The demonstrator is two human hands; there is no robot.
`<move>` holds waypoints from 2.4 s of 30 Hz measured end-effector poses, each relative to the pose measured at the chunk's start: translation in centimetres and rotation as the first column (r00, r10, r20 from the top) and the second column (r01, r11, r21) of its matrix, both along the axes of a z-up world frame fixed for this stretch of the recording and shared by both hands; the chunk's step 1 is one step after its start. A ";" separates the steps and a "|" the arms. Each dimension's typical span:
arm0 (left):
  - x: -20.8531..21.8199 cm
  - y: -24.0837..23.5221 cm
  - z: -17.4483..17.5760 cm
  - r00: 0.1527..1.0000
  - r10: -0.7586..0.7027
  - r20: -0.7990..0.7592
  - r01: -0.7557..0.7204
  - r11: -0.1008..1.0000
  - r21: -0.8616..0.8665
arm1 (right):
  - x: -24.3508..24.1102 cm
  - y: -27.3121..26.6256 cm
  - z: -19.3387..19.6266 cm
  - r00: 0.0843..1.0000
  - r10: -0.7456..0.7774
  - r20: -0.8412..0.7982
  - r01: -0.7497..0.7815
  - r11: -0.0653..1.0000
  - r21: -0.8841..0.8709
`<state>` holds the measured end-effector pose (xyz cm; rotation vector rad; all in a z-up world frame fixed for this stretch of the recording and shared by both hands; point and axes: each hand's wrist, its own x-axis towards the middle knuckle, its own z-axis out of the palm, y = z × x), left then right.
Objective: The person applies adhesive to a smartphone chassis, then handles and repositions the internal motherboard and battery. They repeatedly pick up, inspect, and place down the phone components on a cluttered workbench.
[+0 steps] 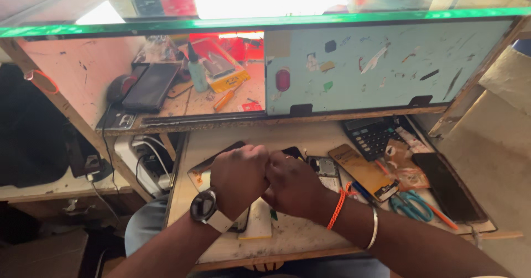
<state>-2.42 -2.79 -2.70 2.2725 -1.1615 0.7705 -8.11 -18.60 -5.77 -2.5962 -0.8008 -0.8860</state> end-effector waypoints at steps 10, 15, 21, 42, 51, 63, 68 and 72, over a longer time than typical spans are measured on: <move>3.7 1.7 -1.4 0.973 0.202 -0.112 -0.208 0.977 -0.039 | 2.2 -2.5 -0.5 0.952 -0.273 -0.138 0.295 0.940 0.174; 4.7 3.6 0.1 0.765 0.493 -0.414 -0.329 0.852 0.407 | 3.5 -5.8 1.6 0.911 -0.323 -0.256 0.379 0.900 0.214; 3.3 3.1 -0.3 0.785 0.431 -0.445 -0.189 0.850 0.491 | 3.4 -6.0 1.0 0.927 -0.258 -0.274 0.320 0.923 0.212; 6.5 2.4 -2.9 0.750 0.231 -0.620 -0.098 0.966 0.240 | 2.8 -5.4 1.8 0.924 -0.235 -0.303 0.299 0.936 0.186; 6.9 2.6 -2.2 0.662 0.075 -0.746 -0.094 0.995 0.016 | 3.0 -5.5 1.5 0.923 -0.228 -0.311 0.306 0.924 0.230; 5.6 0.7 -2.4 0.489 -0.648 -0.583 -0.198 0.569 -0.798 | 3.4 -4.0 0.5 0.586 0.672 -0.452 0.224 0.401 0.888; 4.9 -0.1 -4.1 0.502 -0.646 -0.575 -0.198 0.562 -0.803 | 3.1 -2.8 -1.4 0.635 0.659 -0.404 0.173 0.388 0.905; 4.0 -0.5 -3.9 0.509 -0.636 -0.580 -0.135 0.606 -0.784 | 3.1 -2.8 -1.5 0.687 0.595 -0.416 0.189 0.406 0.894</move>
